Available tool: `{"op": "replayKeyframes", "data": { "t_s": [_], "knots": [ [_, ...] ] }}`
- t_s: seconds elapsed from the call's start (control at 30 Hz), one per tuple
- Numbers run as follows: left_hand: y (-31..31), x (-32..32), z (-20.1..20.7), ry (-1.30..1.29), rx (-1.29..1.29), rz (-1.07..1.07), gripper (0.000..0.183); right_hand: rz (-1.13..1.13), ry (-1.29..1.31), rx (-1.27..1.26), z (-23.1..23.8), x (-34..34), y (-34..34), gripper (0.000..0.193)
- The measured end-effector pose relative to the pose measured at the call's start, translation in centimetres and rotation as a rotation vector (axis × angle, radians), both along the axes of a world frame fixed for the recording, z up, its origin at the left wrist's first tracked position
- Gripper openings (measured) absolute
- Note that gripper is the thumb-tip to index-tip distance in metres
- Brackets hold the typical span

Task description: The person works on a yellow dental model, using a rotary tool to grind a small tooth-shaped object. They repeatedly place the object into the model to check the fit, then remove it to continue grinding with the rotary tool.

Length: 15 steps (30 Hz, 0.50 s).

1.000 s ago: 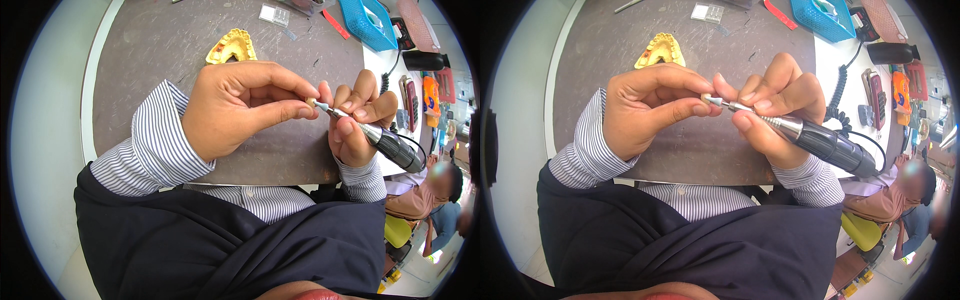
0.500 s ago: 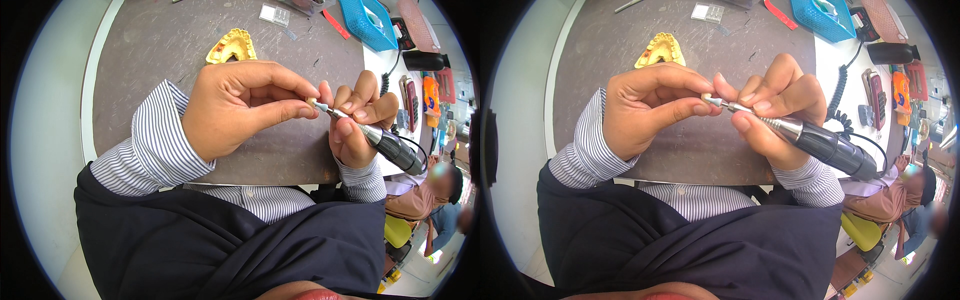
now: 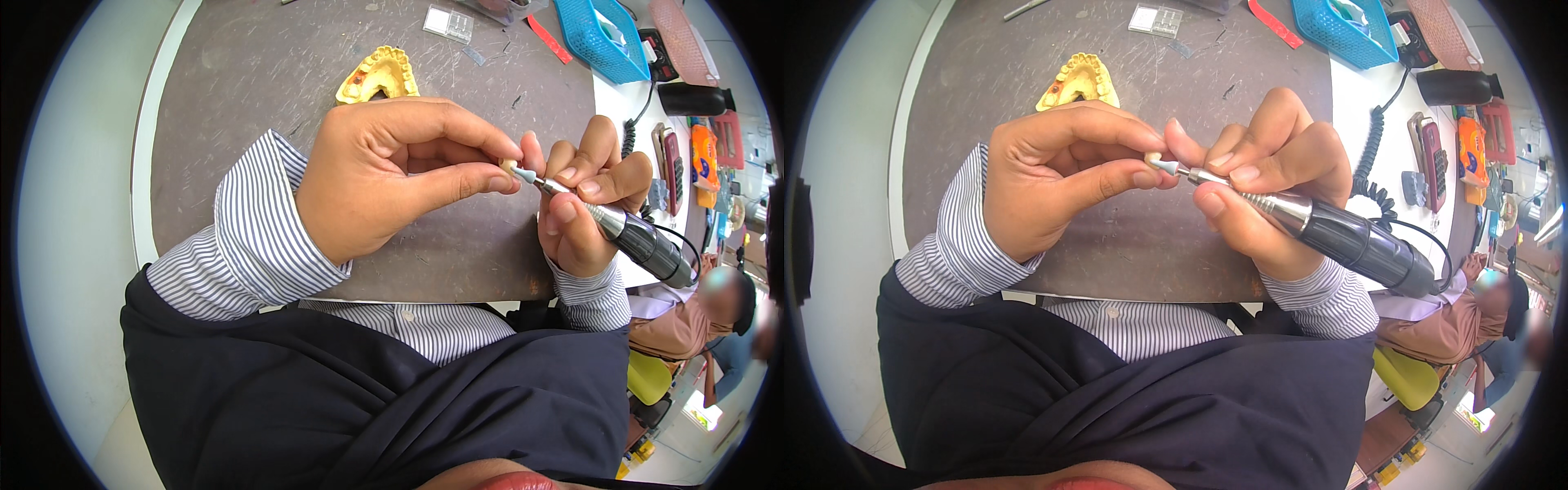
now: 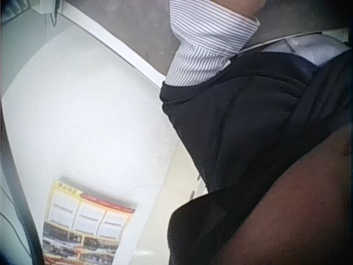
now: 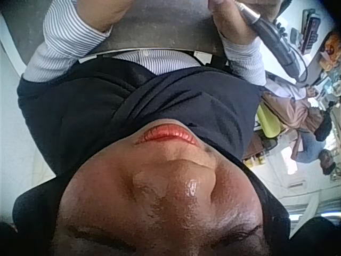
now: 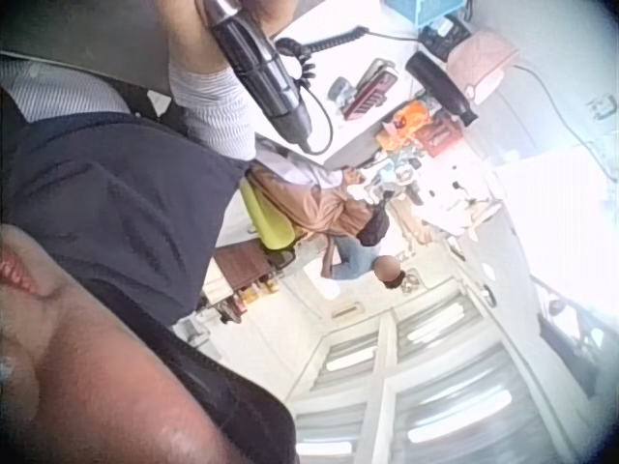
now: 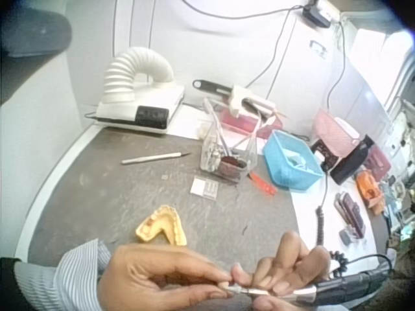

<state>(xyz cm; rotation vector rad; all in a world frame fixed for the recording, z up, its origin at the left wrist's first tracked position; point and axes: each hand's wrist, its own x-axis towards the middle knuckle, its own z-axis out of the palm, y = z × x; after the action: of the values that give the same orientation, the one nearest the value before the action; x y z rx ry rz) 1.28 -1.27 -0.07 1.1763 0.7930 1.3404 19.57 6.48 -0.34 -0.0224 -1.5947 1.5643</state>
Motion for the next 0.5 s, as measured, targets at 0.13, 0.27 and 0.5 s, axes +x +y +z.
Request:
{"op": "replayKeyframes", "data": {
  "t_s": [0.13, 0.27, 0.5],
  "knots": [
    [0.07, 0.00, -0.11, -0.013, 0.005, -0.001, 0.020, -0.010, -0.036, 0.044, -0.01, 0.11, 0.08, 0.028],
    [-0.03, 0.04, 0.05, -0.002, -0.007, 0.005, 0.020, -0.017, -0.018, 0.013, -0.07, 0.04, 0.01, 0.029],
    [0.08, -0.02, -0.02, -0.007, 0.001, 0.001, 0.021, -0.059, -0.057, 0.042, 0.14, -0.04, -0.16, 0.028]
  ]
}}
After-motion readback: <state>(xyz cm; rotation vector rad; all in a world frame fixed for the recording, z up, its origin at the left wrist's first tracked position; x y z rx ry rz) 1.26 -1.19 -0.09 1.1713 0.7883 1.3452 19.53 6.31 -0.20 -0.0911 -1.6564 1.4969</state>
